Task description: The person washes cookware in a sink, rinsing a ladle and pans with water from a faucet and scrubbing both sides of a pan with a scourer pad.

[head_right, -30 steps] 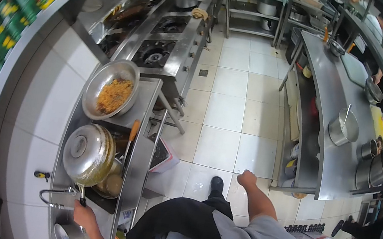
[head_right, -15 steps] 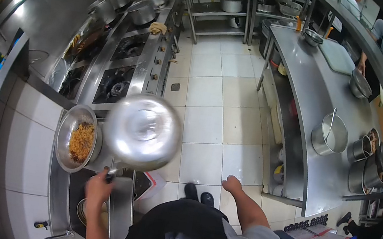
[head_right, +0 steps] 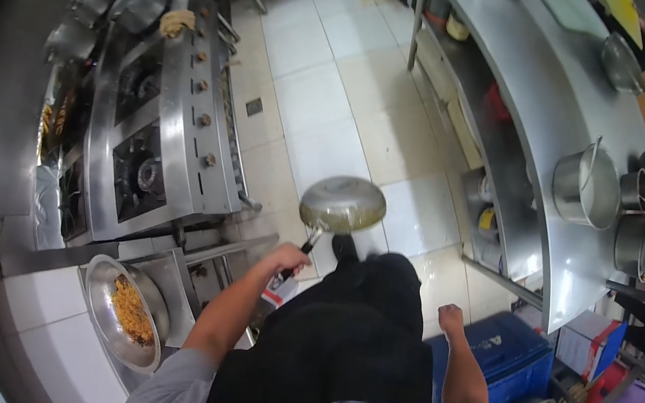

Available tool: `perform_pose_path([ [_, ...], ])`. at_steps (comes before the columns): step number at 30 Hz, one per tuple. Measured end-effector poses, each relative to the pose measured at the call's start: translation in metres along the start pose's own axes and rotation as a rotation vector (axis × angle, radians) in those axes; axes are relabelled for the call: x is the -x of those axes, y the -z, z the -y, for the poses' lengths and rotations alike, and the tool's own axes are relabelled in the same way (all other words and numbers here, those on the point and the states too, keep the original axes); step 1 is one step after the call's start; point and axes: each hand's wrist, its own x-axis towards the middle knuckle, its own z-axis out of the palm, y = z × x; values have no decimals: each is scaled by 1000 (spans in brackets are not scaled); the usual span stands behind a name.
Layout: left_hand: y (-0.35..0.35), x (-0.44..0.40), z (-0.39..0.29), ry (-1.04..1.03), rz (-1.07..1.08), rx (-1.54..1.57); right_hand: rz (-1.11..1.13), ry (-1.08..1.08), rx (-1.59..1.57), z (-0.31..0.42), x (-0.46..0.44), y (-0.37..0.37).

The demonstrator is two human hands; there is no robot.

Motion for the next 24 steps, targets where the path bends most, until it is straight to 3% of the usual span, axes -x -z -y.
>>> perform_pose_path([
  [2,14,-5,-24,49,21,150,16,-112,-61,-44,1,-34],
  [4,25,-19,-40,98,7,267,322,277,269,-67,-4,-57],
  [6,41,-39,-47,112,-34,259,454,659,622,-44,-14,-69],
  [8,54,-61,-55,148,-56,359,575,362,397,-16,-38,-91],
  [10,65,-88,-63,215,-81,392,582,-166,33,1,-88,-115],
  [12,78,-113,-70,236,-16,646,638,312,546,4,-158,-134],
  [13,90,-127,-64,204,112,858,490,46,216,14,-179,-140],
  [14,98,-138,-62,253,110,867,317,-223,-92,28,-194,-136],
  [16,115,-163,-67,165,331,1217,320,-289,-98,86,-208,-113],
  [17,120,-186,-66,184,325,1233,335,-302,-84,101,-211,-101],
  [19,127,-225,-66,272,-243,408,420,-462,-194,121,-216,-86],
  [24,154,-266,-76,240,-401,800,427,-545,-66,109,-226,-47],
])
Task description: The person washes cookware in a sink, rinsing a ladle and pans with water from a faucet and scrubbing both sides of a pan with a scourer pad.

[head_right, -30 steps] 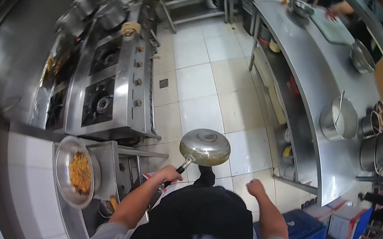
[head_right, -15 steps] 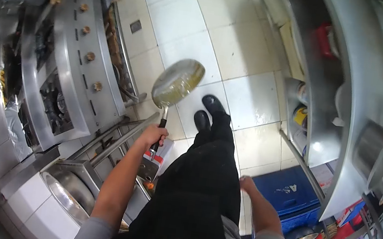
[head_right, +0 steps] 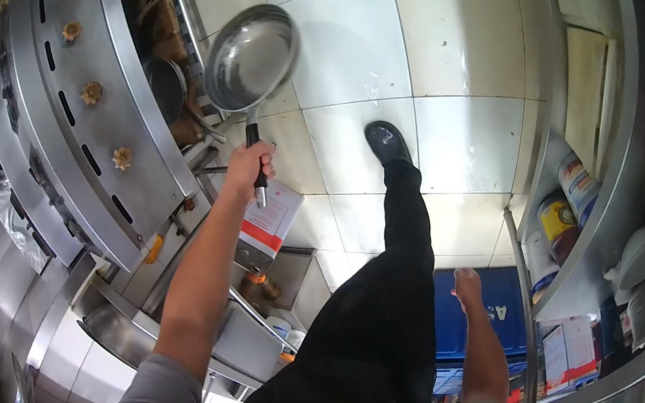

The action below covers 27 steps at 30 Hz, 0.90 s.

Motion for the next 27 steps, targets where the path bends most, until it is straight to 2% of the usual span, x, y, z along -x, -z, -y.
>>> perform_pose_path([
  [2,11,-18,-3,-91,-110,207,-21,-34,8,1,2,6],
  [5,60,-60,-25,-221,-201,279,-16,-29,48,14,2,13],
  [7,93,-75,-58,-176,-243,447,-41,-18,-16,26,5,13],
  [9,131,-97,-78,-169,-244,474,-40,-10,-29,30,7,12],
  [11,140,-108,-79,-135,-227,482,-43,-2,-35,31,6,12],
  [13,111,-91,-63,3,-318,260,-58,17,-32,27,11,12],
  [14,123,-111,-9,-407,-65,-133,-56,26,-26,27,15,12],
  [16,85,-93,51,-196,142,57,-26,-12,93,32,19,12],
  [19,-2,0,134,-73,278,-41,7,83,136,49,28,9],
  [21,-46,39,217,-495,259,-635,0,155,175,61,26,10],
  [24,-63,165,214,-425,411,-851,22,267,236,92,31,16],
  [27,-34,214,233,-537,277,-752,41,422,270,114,36,20],
])
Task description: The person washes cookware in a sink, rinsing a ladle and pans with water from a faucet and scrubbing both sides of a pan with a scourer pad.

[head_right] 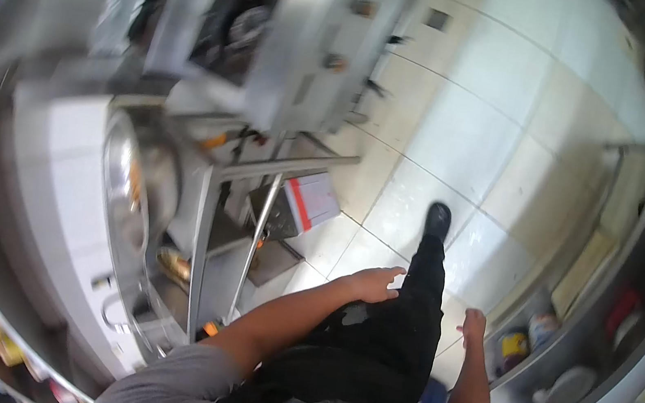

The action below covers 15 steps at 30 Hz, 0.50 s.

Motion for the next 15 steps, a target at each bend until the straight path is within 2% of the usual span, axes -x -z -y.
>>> perform_pose_path([
  [1,9,14,10,12,-84,27,5,81,29,7,1,1],
  [3,40,41,36,109,-240,178,-17,79,48,19,7,2],
  [4,53,63,46,150,-366,308,16,170,218,17,-3,6],
  [5,54,82,64,162,-577,377,68,383,694,10,-17,12],
  [6,54,107,81,159,-666,506,58,684,1330,9,-25,14],
  [7,52,137,98,147,-752,637,38,776,1554,11,-27,8],
  [8,44,172,114,160,-790,650,51,791,1579,14,-29,-4],
  [9,24,210,131,174,-824,669,64,798,1608,18,-28,-14],
  [11,-46,264,193,190,-937,575,58,1055,1805,36,9,-59],
  [12,-102,279,244,131,-1010,125,145,1178,1843,44,12,-82],
  [13,-145,317,261,228,-975,215,240,1290,1878,46,10,-109],
  [14,-203,343,303,225,-962,-168,290,1427,1960,48,15,-144],
  [15,-274,355,350,341,-1041,133,345,1556,2037,51,28,-185],
])
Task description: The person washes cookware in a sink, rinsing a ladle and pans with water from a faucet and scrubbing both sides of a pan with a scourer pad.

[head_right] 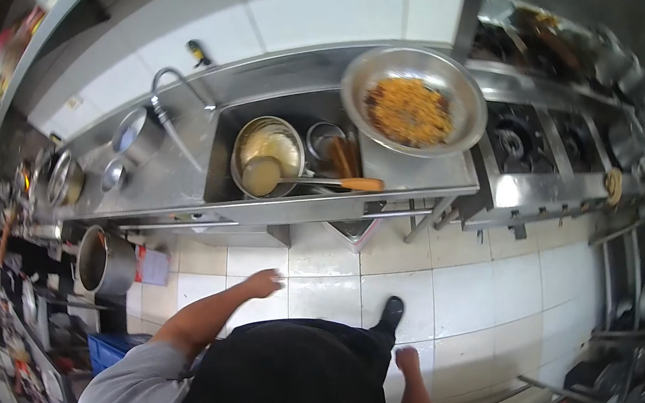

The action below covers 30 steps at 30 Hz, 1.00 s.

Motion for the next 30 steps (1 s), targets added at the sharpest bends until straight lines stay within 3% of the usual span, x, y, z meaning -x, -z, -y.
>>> perform_pose_path([
  [1,55,61,-7,152,87,-17,-75,176,-51,20,-34,51],
  [2,49,94,39,123,407,-366,-220,-273,-648,59,-66,100],
  [3,64,143,58,168,377,-320,-106,-216,-709,114,-87,222],
  [4,71,179,73,286,347,-225,-321,-43,-684,141,-122,258],
  [5,79,204,85,524,297,-3,-367,53,-680,177,-149,319],
  [7,98,229,87,1152,-46,735,-445,207,-647,233,-196,422],
  [8,104,228,85,1223,-172,898,-484,190,-474,250,-225,460],
  [10,111,210,82,1165,-315,1056,-513,204,-286,269,-292,507],
  [12,118,193,76,996,-461,1216,-243,36,18,264,-359,521],
  [14,138,174,64,840,-613,1217,204,-16,134,248,-409,515],
  [16,184,157,54,664,-784,933,505,-106,124,251,-438,508],
  [17,229,148,46,615,-860,760,511,-89,141,256,-444,511],
  [18,279,140,39,565,-920,592,579,-144,-52,258,-441,518],
  [19,322,127,42,526,-963,642,642,-209,-245,258,-435,523],
  [20,356,110,49,488,-1103,521,653,-216,-227,259,-426,527],
  [22,431,73,59,444,-1260,449,908,-293,-923,277,-410,542],
  [23,460,53,65,435,-1330,419,1025,-285,-999,283,-404,545],
  [24,482,34,76,417,-1245,352,1015,-291,-1001,294,-393,541],
  [26,508,-3,84,377,-1133,298,606,-457,-1031,324,-357,521],
  [27,516,-24,82,385,-980,396,595,-480,-1047,339,-343,527],
  [28,521,-43,75,388,-819,486,550,-376,-819,353,-326,537],
  [29,522,-65,68,361,-800,489,500,-274,-590,363,-315,542],
  [30,521,-89,61,325,-758,453,482,-298,-606,366,-304,539],
])
